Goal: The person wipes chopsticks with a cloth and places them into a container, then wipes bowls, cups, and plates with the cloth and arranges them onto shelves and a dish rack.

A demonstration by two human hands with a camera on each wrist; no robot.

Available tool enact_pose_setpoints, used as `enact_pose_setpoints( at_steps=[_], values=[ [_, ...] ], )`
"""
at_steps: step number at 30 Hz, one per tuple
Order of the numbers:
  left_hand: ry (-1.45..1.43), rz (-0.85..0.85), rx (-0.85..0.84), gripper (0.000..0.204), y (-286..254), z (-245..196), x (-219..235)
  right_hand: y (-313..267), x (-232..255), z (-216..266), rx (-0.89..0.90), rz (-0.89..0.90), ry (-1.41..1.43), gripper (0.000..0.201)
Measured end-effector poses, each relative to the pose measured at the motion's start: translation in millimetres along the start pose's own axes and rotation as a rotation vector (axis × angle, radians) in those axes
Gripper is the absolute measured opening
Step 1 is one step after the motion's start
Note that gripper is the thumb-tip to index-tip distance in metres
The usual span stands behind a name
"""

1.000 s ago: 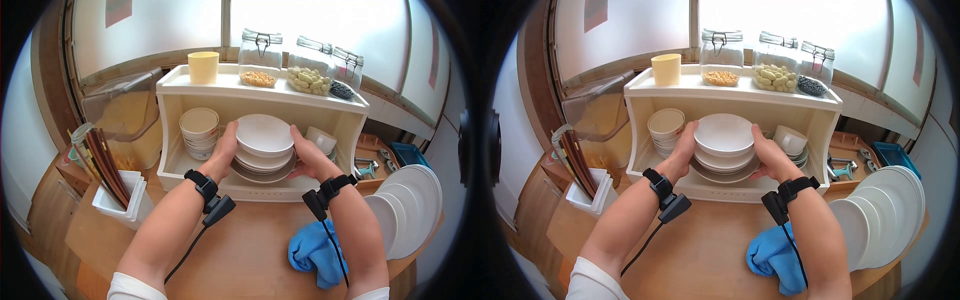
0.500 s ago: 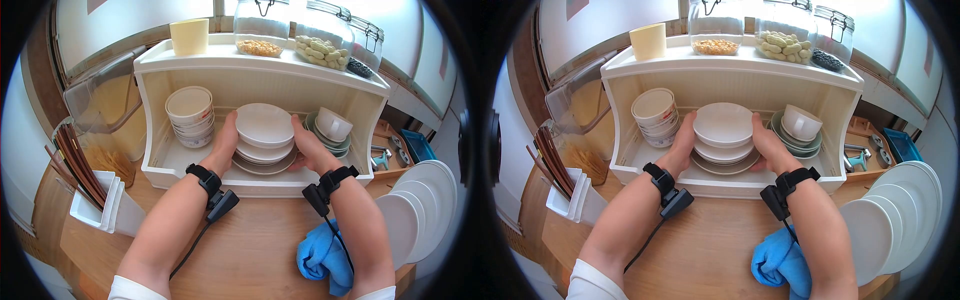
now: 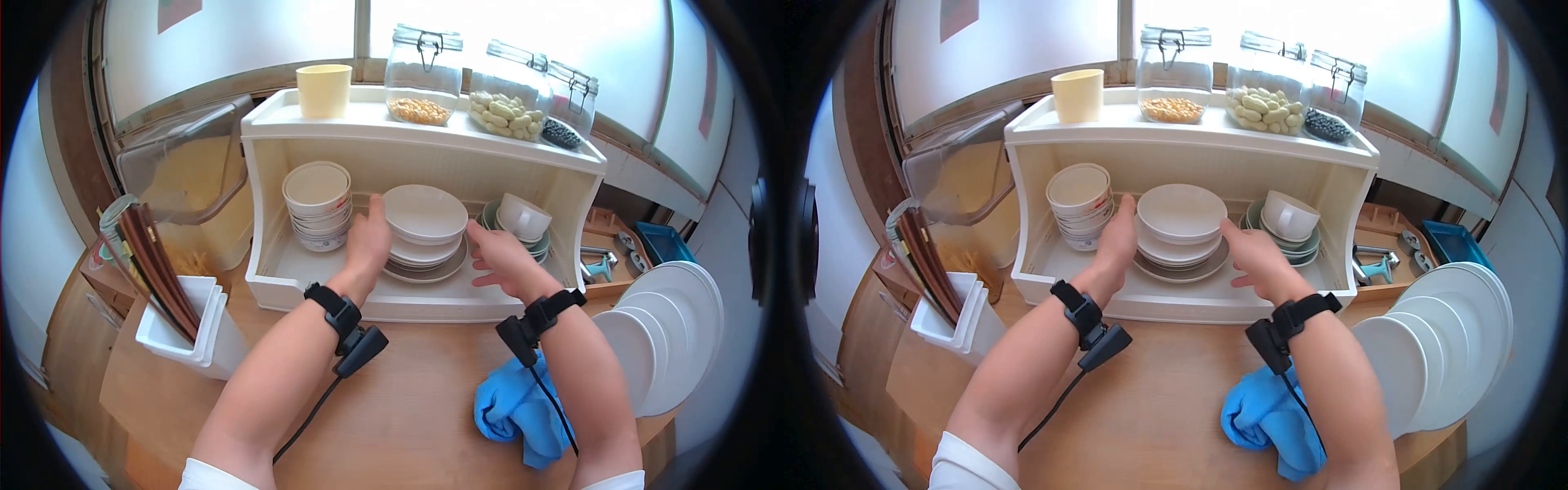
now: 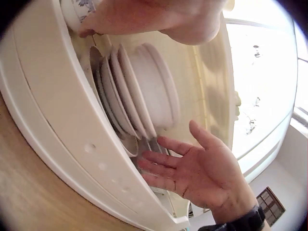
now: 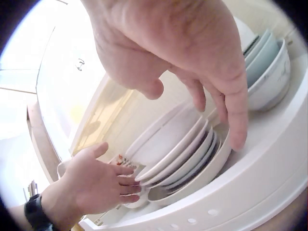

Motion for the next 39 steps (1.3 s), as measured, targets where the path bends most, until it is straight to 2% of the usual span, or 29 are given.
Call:
enact_pose_setpoints(
  at_steps=[1,3,4,5,7,9,11,13,15,16,18,19,21,22,24,25,27,28,30,31,33,35,39],
  values=[
    [-0.009,-0.001,-0.006,0.082,-12.1,-4.2,4.0,-6.6,8.3,1.0,0.009,-0.004,-0.005,0.068],
    [0.098,-0.095,-0.437,0.077,-47.6,-25.8,16.6,-19.8,25.4,1.8,0.049,0.034,-0.025,0.057],
    [0.035,-0.08,-0.549,0.072,-63.8,-29.6,22.4,-31.0,32.9,3.9,0.043,0.015,-0.008,0.047],
    [0.028,-0.081,-0.557,0.072,-79.5,-29.3,28.1,-38.4,39.6,2.5,0.052,0.008,-0.01,0.047],
    [-0.078,0.137,-0.514,0.058,-113.4,-25.3,34.8,-46.2,55.1,-5.9,0.045,-0.096,0.087,0.043],
    [-0.224,0.401,-0.388,0.05,-158.7,-26.1,47.5,-39.2,67.2,-22.7,0.054,-0.142,0.142,0.042],
    [-0.368,0.628,-0.237,0.048,-200.6,-19.8,63.5,-31.9,74.0,-43.5,-0.022,-0.194,0.296,0.042],
    [-0.368,0.771,-0.116,0.047,-241.2,-13.3,84.8,-41.0,65.0,-47.7,-0.007,-0.237,0.278,0.045],
    [-0.422,0.894,0.005,0.045,-273.2,3.4,98.6,-35.6,58.9,-51.9,-0.043,-0.29,0.391,0.05],
    [-0.436,0.881,-0.009,0.045,-279.8,9.7,103.9,-31.3,57.1,-52.3,-0.05,-0.286,0.447,0.05],
    [-0.213,0.984,-0.147,0.044,-288.7,20.3,111.3,-5.8,61.4,-61.9,-0.043,-0.297,0.493,0.048],
    [-0.219,0.973,-0.16,0.044,-286.9,27.1,111.9,6.7,61.7,-65.2,-0.056,-0.313,0.541,0.045],
    [-0.419,0.899,0.107,0.046,-272.2,47.6,106.2,16.1,56.1,-65.6,-0.071,-0.326,0.557,0.045],
    [-0.429,0.897,0.108,0.046,-263.9,53.9,104.6,18.0,52.6,-67.1,-0.081,-0.339,0.586,0.045],
    [-0.451,0.739,0.178,0.045,-250.4,69.9,104.7,24.4,49.2,-70.2,-0.145,-0.34,0.645,0.042],
    [-0.459,0.74,0.192,0.045,-251.1,71.1,104.4,30.6,50.4,-72.1,-0.155,-0.344,0.634,0.042],
    [-0.229,0.689,0.046,0.041,-248.4,68.4,109.0,53.4,50.7,-79.2,-0.139,-0.311,0.674,0.039],
    [-0.229,0.696,0.059,0.041,-249.3,65.9,111.4,64.9,56.3,-83.5,-0.147,-0.219,0.732,0.036],
    [-0.131,0.742,-0.108,0.037,-251.7,56.0,114.2,46.6,45.5,-68.1,-0.157,-0.272,0.723,0.036],
    [-0.136,0.748,-0.099,0.037,-252.1,55.1,114.6,39.4,43.4,-63.5,-0.156,-0.316,0.715,0.036],
    [-0.097,0.776,-0.089,0.034,-252.1,55.8,113.9,53.3,48.9,-70.7,-0.206,-0.309,0.739,0.035],
    [-0.106,0.77,-0.071,0.034,-253.0,58.8,113.0,59.0,49.1,-72.6,-0.155,-0.312,0.732,0.03],
    [-0.088,0.767,-0.087,0.034,-252.0,56.9,114.0,71.8,55.0,-81.5,-0.189,-0.286,0.802,0.031]
  ],
)
Point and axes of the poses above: each hand's wrist, its own y-axis towards the middle knuckle, its own x-axis out of the back of the hand, z = x × y, the point moved 3 cm from there along y, towards the middle knuckle, and after that the axes turned 6 degrees about -z, right-handed, at the moved point
